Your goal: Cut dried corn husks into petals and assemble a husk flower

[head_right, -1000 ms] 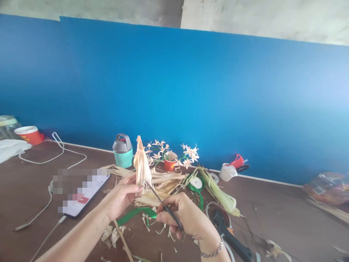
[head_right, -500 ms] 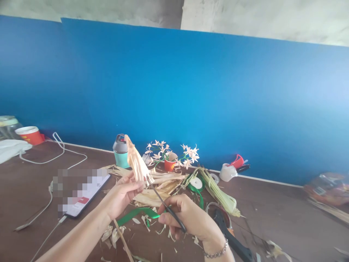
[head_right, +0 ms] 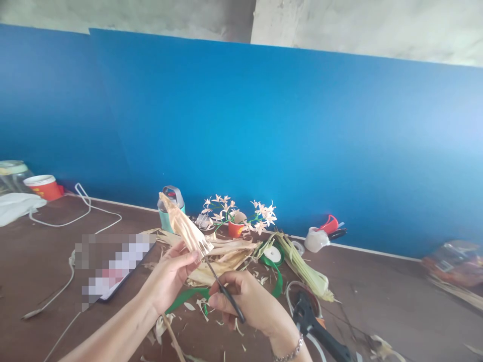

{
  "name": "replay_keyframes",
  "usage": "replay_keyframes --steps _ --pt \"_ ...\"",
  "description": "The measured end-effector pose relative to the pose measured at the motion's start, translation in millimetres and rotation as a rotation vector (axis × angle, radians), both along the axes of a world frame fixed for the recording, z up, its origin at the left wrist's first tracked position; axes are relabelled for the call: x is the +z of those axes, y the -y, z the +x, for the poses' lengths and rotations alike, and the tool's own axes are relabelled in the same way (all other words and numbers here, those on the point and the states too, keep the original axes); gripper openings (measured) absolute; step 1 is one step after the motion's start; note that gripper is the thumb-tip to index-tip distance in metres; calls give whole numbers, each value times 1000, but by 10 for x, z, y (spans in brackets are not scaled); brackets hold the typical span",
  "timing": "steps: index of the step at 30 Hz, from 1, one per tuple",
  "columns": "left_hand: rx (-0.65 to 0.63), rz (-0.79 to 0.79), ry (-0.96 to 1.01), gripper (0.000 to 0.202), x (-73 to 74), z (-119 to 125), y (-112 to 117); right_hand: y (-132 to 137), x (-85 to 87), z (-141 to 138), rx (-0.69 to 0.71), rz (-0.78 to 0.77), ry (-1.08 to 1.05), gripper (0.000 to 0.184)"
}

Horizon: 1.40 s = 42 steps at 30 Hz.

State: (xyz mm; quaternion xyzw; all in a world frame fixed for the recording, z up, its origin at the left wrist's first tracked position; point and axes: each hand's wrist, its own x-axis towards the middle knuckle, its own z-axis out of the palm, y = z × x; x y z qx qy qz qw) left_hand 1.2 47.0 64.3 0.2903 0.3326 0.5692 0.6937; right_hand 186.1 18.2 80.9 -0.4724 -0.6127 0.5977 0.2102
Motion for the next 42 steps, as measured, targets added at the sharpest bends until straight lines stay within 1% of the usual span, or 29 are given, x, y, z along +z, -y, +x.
replay_keyframes --steps 4,8,13,17,21,26,32,35,42 --pt "6 -22 -7 18 33 46 57 -6 -18 -67 -46 -1 -37 40" --pt "48 -39 39 23 41 71 80 2 -33 -98 -59 -19 -90 42" --pt "104 -30 72 18 43 77 102 11 15 -160 -64 -42 -144 45" --pt "104 -49 85 17 55 92 133 10 24 -219 -72 -23 -157 45" --pt "102 -80 97 20 64 109 142 4 -34 -249 -89 -30 -189 45" --pt "84 -70 83 23 73 110 134 1 -93 -265 -124 -42 -219 45" --pt "60 -58 95 25 68 104 143 -4 -72 -272 -103 -25 -234 47" --pt "58 -53 95 24 69 103 147 -9 -63 -271 -94 -44 -254 45" --pt "33 -62 95 20 106 100 159 12 -38 -263 -112 -64 -261 46"
